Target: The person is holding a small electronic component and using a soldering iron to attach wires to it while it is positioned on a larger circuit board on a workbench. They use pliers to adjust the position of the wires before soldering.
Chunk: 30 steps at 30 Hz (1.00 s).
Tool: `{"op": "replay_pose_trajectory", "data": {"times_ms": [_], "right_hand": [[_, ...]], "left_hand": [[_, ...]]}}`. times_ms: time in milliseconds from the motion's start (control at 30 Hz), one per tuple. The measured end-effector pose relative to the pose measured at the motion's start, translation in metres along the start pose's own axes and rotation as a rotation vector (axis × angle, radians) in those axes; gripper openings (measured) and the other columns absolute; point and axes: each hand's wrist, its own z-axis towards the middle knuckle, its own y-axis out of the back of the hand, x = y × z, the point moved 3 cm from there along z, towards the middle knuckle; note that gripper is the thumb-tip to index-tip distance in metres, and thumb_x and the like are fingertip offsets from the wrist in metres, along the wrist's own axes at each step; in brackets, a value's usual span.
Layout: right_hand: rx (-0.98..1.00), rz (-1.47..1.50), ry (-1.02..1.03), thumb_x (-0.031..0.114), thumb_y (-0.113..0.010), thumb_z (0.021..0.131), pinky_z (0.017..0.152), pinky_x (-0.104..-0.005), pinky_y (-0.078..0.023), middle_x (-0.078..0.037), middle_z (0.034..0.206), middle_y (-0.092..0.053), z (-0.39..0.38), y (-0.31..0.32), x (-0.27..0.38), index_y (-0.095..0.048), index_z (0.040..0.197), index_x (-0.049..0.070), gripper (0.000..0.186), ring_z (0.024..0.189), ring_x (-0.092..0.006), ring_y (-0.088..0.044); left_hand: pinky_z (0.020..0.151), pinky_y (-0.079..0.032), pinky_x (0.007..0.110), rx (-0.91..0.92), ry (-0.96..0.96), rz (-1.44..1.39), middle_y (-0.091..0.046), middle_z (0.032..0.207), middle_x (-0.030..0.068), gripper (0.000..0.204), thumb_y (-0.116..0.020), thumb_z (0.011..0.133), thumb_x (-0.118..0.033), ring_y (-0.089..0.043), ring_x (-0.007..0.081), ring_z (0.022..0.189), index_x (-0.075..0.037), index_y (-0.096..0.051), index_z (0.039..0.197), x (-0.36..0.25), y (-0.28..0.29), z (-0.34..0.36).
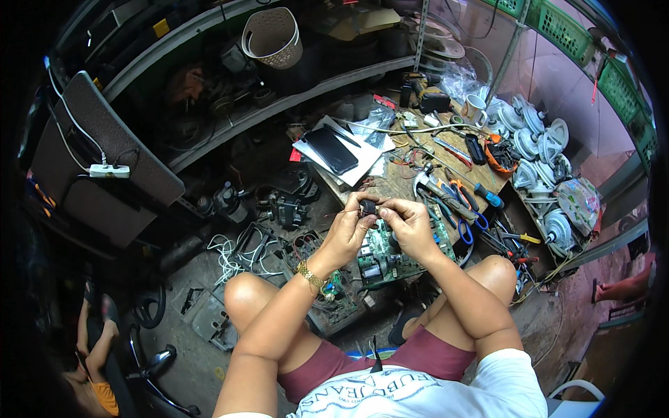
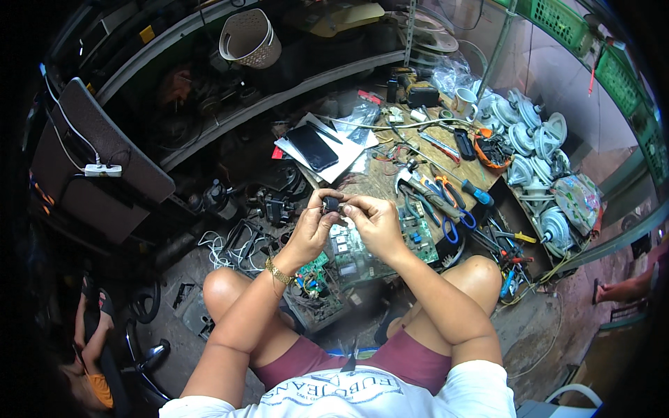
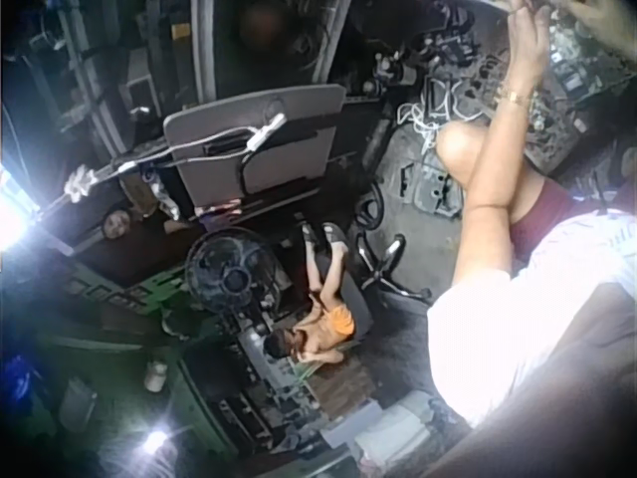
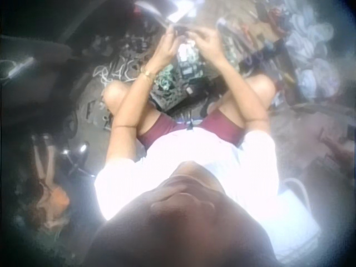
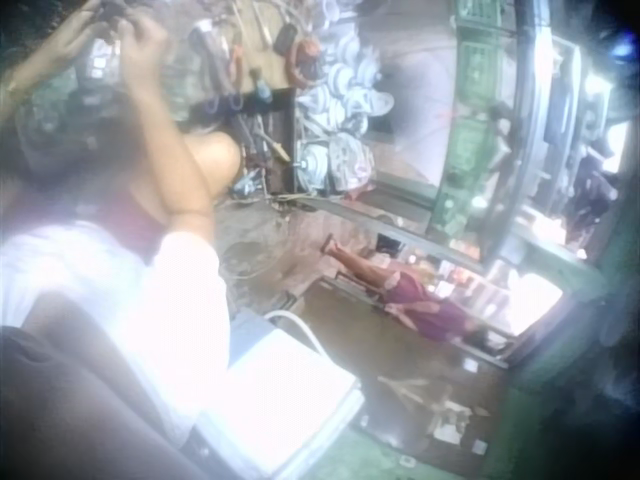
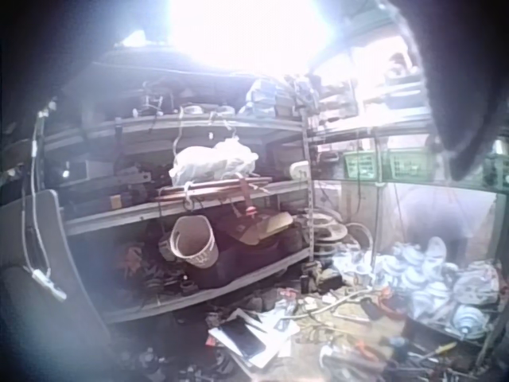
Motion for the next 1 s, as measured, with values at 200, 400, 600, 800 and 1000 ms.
{"op": "replay_pose_trajectory", "data": {"times_ms": [200,400,600,800,1000], "right_hand": [[-0.024,0.02,0.097,0.004,-0.063,0.09,0.064,-0.0241,-0.047,-0.003,0.079,-0.068,-0.003,-0.004,0.002,-0.067,0.092,-0.007,0.012,0.073,-0.0064,-0.056],[0.118,-0.445,0.024,0.018,-0.068,0.086,0.056,-0.0314,-0.046,-0.01,0.067,-0.066,0.015,0.02,0.019,-0.07,0.091,0.002,0.017,0.057,-0.0163,-0.058],[0.088,-0.824,0.371,0.02,-0.069,0.081,0.066,-0.0372,-0.045,-0.007,0.078,-0.067,0.02,0.028,0.032,-0.071,0.096,0.011,0.018,0.071,-0.0247,-0.06],[0.1,-0.934,0.745,0.017,-0.072,0.073,0.076,-0.0396,-0.041,-0.002,0.1,-0.059,-0.001,-0.011,0.058,-0.066,0.102,0.017,0.03,0.093,-0.0251,-0.053],[0.082,-0.499,0.569,-0.006,-0.066,0.076,0.065,-0.0307,-0.053,-0.009,0.086,-0.066,0.01,0.011,0.054,-0.069,0.09,0.0,0.016,0.071,-0.0207,-0.065]], "left_hand": [[0.084,-0.048,0.029,-0.014,-0.028,-0.072,-0.062,0.107,0.0108,0.029,-0.052,0.095,-0.011,-0.06,0.0154,0.095,0.0,-0.048,0.121,0.001,0.0,0.002],[0.077,-0.047,0.029,-0.05,-0.063,0.118,-0.063,0.103,0.0097,0.032,-0.061,0.088,-0.013,-0.06,0.016,0.083,0.001,-0.059,0.116,-0.014,0.019,0.006],[0.073,-0.049,0.037,-0.058,-0.187,0.588,-0.063,0.092,0.0163,0.037,-0.069,0.082,-0.013,-0.062,0.0307,0.08,-0.002,-0.059,0.115,-0.017,0.022,0.007],[0.074,-0.05,0.041,-0.066,-0.142,0.747,-0.06,0.084,0.0142,0.036,-0.072,0.073,-0.01,-0.06,0.033,0.083,-0.004,-0.061,0.107,-0.016,0.018,0.005],[0.08,-0.051,0.038,-0.185,-0.256,0.739,-0.066,0.097,0.0118,0.034,-0.074,0.072,-0.01,-0.061,0.0295,0.093,-0.005,-0.062,0.104,-0.023,0.025,0.007]]}}
